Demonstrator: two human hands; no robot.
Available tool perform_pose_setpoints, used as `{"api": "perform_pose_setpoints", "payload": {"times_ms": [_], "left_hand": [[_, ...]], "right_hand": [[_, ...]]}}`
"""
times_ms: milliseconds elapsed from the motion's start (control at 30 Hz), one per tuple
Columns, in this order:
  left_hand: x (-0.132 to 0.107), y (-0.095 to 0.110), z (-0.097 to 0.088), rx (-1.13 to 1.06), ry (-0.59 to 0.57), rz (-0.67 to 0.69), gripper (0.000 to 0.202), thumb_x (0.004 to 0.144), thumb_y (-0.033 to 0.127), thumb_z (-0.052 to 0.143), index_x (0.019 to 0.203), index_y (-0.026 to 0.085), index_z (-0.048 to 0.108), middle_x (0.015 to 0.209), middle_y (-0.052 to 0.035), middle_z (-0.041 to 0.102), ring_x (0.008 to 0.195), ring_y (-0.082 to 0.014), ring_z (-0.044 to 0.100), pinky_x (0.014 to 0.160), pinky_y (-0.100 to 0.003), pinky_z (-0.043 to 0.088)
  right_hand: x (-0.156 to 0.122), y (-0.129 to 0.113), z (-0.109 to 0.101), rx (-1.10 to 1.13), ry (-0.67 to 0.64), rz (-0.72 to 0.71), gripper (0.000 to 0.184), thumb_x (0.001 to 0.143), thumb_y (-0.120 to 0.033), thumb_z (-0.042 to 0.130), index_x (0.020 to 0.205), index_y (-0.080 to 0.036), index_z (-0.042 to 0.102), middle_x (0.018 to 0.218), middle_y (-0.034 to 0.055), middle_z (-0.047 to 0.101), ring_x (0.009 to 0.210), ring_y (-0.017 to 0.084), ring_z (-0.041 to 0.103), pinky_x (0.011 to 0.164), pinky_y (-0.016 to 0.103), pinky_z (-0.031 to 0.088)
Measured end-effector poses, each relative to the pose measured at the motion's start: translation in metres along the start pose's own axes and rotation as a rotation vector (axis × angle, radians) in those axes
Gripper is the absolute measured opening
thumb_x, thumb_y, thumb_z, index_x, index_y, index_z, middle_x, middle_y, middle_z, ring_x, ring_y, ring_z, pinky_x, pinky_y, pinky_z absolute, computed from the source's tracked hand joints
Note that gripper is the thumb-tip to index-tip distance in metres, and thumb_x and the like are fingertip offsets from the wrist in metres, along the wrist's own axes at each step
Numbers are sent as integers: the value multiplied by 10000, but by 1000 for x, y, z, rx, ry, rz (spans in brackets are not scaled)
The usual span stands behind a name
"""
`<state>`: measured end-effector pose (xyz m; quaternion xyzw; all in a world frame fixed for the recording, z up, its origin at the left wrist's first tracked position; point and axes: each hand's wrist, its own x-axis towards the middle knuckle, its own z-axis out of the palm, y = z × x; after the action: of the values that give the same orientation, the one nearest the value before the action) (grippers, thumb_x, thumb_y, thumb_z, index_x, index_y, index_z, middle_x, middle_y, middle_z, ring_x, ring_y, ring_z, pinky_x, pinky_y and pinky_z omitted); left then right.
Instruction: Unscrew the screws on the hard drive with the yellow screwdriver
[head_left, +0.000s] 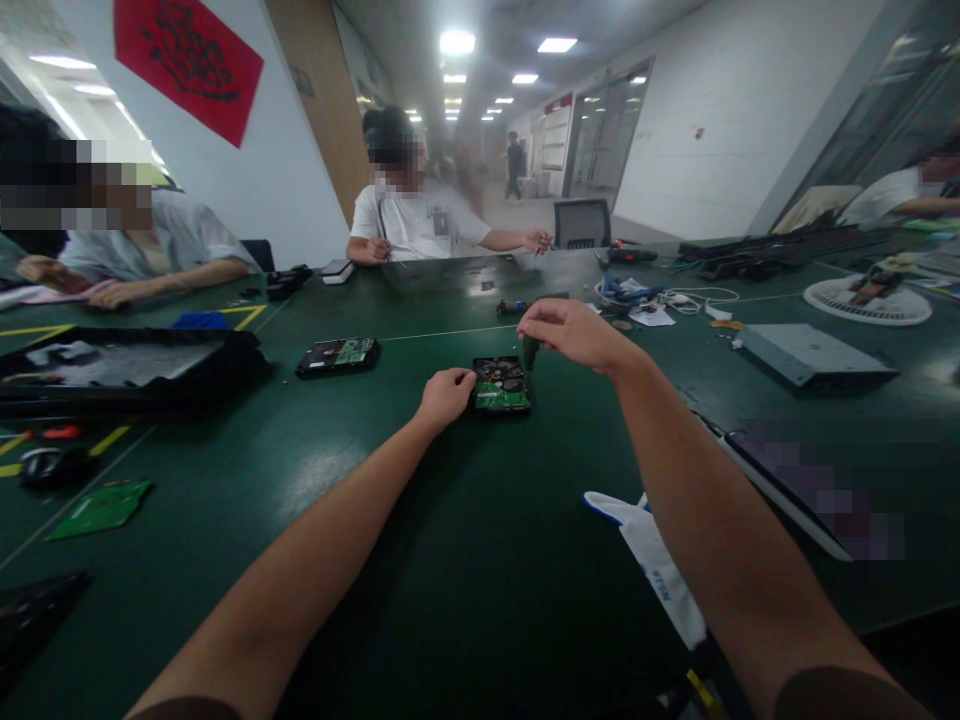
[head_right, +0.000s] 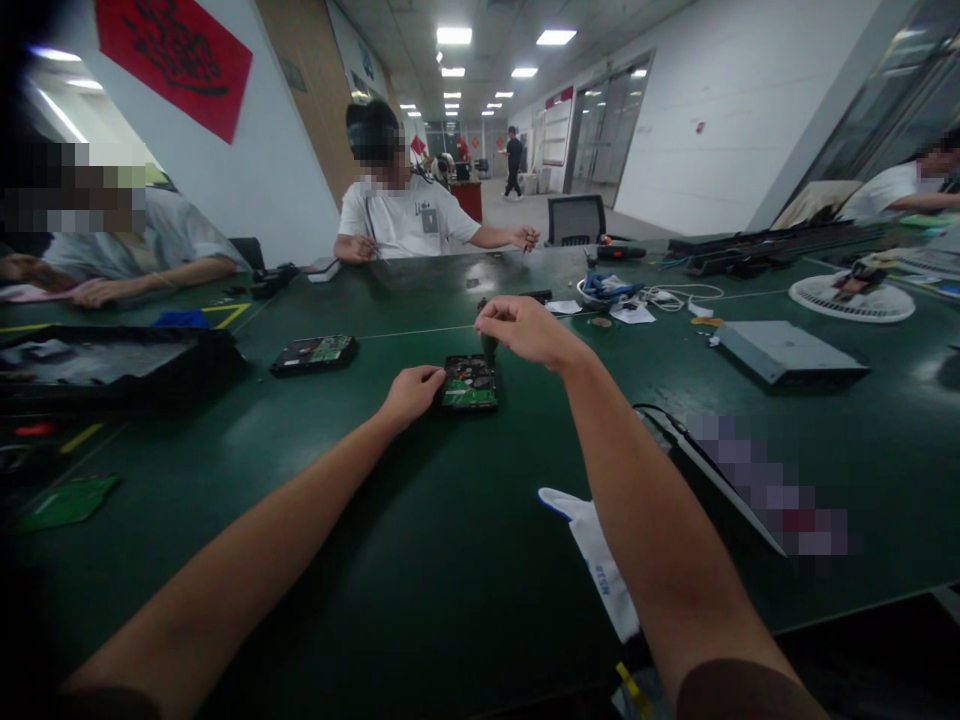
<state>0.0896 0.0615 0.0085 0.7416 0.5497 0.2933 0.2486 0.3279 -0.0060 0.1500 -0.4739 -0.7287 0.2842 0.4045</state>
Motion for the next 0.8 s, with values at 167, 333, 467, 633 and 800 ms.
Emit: {"api": "perform_pose_setpoints", "payload": {"times_ms": [167, 333, 467, 633, 800], "left_hand": [[-5, 3, -1, 121, 0, 70, 385, 1028, 408, 537, 1241, 184, 766, 1195, -109, 775, 1050, -290, 715, 920, -387, 539], [-6, 3, 2, 166, 11, 90, 392, 1040, 415, 510, 1249, 211, 771, 1208, -96, 772, 1077, -291, 708, 949, -387, 536], [-7, 4, 4, 203, 16, 97, 419, 1050, 424, 483, 1257, 193, 764, 1214, -115, 761, 1064, -297, 699, 930, -391, 531], [-9, 5, 5, 268, 22, 104, 442, 1059, 423, 447, 1266, 190, 761, 1166, -133, 756, 1014, -300, 701, 906, -386, 521], [-10, 3, 5, 272, 23, 127, 453, 1059, 423, 444, 1296, 182, 745, 1188, -135, 750, 1042, -297, 694, 937, -378, 514]], "right_hand": [[3, -6, 1, -31, 19, 61, 153, 866, -293, 763, 774, -191, 695, 698, 23, 678, 579, 117, 547, 510, 259, 403], [2, -12, 5, 41, -38, 69, 136, 902, -275, 744, 821, -195, 670, 839, 52, 751, 541, 100, 537, 488, 262, 409], [0, -5, 5, 88, -51, 55, 243, 989, -415, 663, 876, -203, 695, 921, 70, 742, 581, 112, 576, 489, 268, 429], [-1, 1, 3, 91, -66, 38, 186, 975, -376, 669, 947, -201, 725, 817, 43, 700, 625, 126, 587, 501, 254, 415], [-3, -1, 0, 43, 53, 103, 177, 876, -308, 771, 795, -193, 664, 754, 36, 687, 594, 116, 543, 493, 256, 399]]}}
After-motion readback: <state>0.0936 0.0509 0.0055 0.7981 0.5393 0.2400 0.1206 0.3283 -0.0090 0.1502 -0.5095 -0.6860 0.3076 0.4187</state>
